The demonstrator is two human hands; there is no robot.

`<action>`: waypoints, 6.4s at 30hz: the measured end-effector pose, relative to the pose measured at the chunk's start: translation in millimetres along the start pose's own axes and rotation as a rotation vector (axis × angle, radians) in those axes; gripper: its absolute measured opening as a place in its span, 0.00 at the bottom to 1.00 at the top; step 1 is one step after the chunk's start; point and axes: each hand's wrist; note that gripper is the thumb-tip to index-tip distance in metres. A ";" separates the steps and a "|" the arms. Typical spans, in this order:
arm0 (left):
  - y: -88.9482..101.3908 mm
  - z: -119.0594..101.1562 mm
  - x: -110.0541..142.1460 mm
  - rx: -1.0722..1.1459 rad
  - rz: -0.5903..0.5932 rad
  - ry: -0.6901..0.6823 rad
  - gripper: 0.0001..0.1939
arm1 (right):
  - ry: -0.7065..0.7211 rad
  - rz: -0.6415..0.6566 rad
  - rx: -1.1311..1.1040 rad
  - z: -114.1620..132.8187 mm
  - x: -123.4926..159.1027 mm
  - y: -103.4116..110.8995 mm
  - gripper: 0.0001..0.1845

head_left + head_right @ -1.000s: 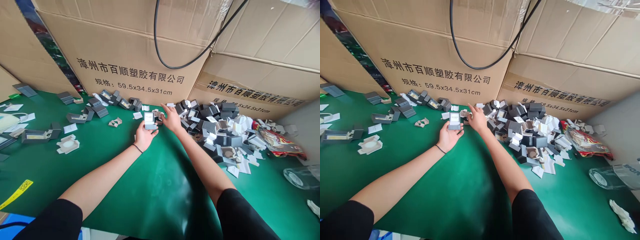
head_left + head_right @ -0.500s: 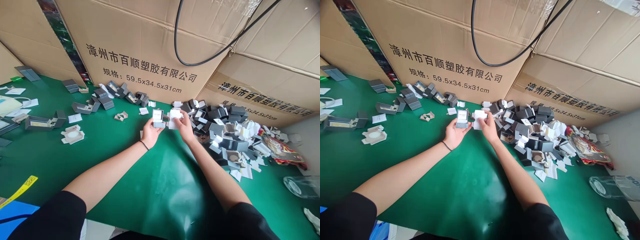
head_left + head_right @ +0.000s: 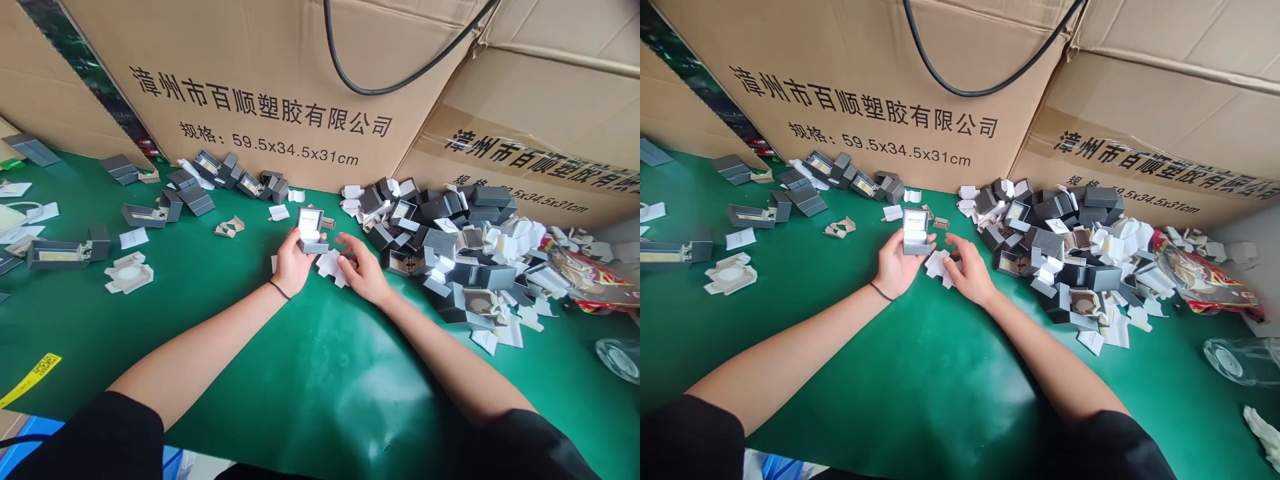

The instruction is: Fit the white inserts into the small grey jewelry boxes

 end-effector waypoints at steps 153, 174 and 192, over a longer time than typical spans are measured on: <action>4.9 12.3 19.4 -1.105 0.235 -0.279 0.23 | -0.320 -0.236 -0.823 -10.9 13.2 16.8 0.32; 0.4 5.4 43.2 -1.680 0.612 -1.254 0.04 | -0.311 -0.058 -1.211 18.5 34.0 12.2 0.31; 4.4 -4.4 51.0 -1.628 0.684 -1.156 0.05 | -0.563 0.045 -1.512 36.9 43.8 2.7 0.16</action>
Point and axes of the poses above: each hand's wrist, its own x-axis away from the middle knuckle, its own y-axis out of the back of the hand, z = x × y, and after that the axes turned 9 degrees about x, right-handed
